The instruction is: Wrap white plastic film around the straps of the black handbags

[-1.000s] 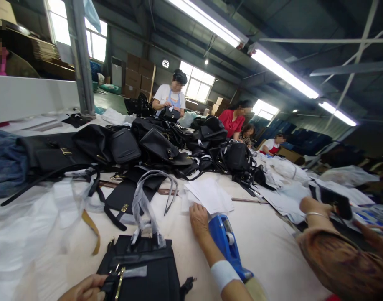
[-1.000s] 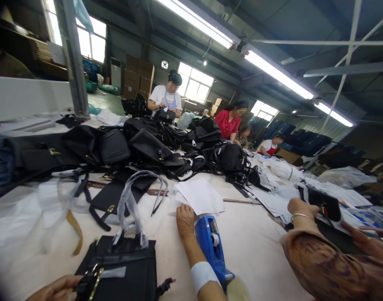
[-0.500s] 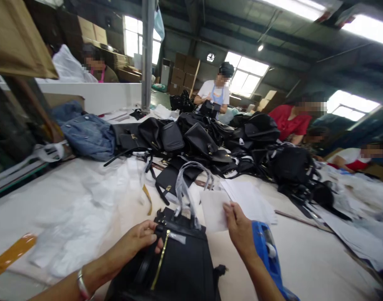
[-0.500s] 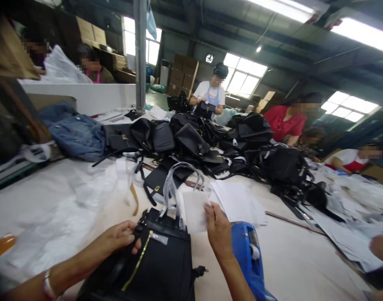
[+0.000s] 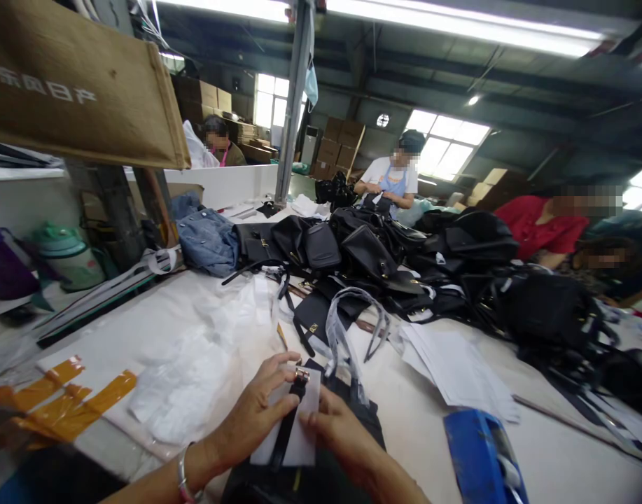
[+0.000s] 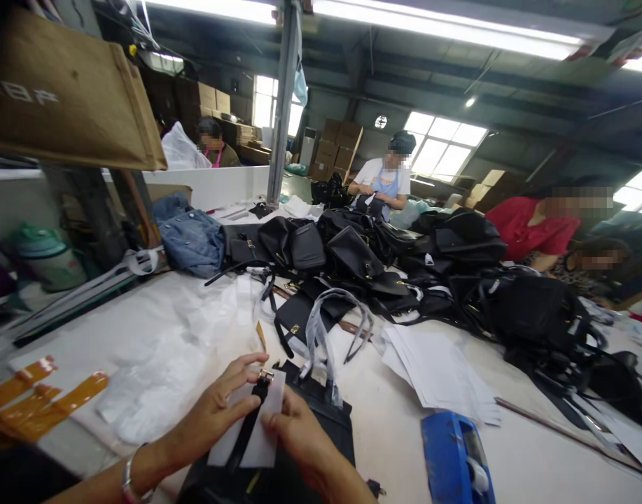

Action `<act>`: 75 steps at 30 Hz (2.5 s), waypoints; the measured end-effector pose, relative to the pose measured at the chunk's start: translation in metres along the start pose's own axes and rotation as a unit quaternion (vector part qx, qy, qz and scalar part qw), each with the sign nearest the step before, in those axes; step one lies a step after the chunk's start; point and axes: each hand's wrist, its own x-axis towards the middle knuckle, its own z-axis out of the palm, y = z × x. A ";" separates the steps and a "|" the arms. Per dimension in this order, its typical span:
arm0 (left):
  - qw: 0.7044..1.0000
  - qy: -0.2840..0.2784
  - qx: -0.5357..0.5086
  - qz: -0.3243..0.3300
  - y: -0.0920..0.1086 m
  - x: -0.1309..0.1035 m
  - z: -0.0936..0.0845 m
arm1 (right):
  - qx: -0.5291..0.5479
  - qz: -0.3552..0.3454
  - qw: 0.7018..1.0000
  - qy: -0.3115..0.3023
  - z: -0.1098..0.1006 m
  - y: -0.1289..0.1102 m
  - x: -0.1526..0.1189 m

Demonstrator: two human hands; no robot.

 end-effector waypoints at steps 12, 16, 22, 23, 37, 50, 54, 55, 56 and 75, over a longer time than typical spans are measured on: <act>0.991 0.095 -0.081 -0.049 -0.041 0.013 0.010 | 0.125 -0.046 0.988 0.075 0.006 0.012 0.008; 0.935 -0.053 -0.310 -0.166 -0.034 0.010 0.014 | 0.135 -0.054 0.986 0.086 0.008 0.019 0.007; 0.896 -0.062 -0.390 -0.202 -0.027 0.006 0.026 | -0.067 -0.105 0.990 0.068 -0.007 0.014 0.000; 0.897 -0.061 -0.391 -0.198 -0.027 0.006 0.028 | -0.128 -0.121 0.982 0.066 -0.012 0.011 -0.003; 0.940 -0.146 -0.285 -0.114 -0.027 0.015 0.022 | -0.303 -0.134 0.923 0.196 -0.023 -0.005 -0.006; 0.923 -0.181 -0.318 -0.118 -0.015 0.013 0.015 | -0.260 -0.130 0.937 0.196 -0.021 0.001 -0.004; 0.893 -0.126 -0.406 -0.146 -0.016 0.006 0.032 | -0.267 -0.137 0.927 0.225 -0.017 0.000 -0.004; 0.893 -0.109 -0.409 -0.151 -0.015 0.005 0.034 | -0.258 -0.138 0.929 0.226 -0.016 -0.001 -0.006; 0.895 -0.097 -0.408 -0.153 -0.014 0.004 0.035 | -0.231 -0.133 0.940 0.213 -0.016 -0.001 -0.008; 0.932 -0.094 -0.328 -0.121 -0.016 0.014 0.045 | -0.092 -0.113 0.984 0.106 -0.029 -0.005 -0.008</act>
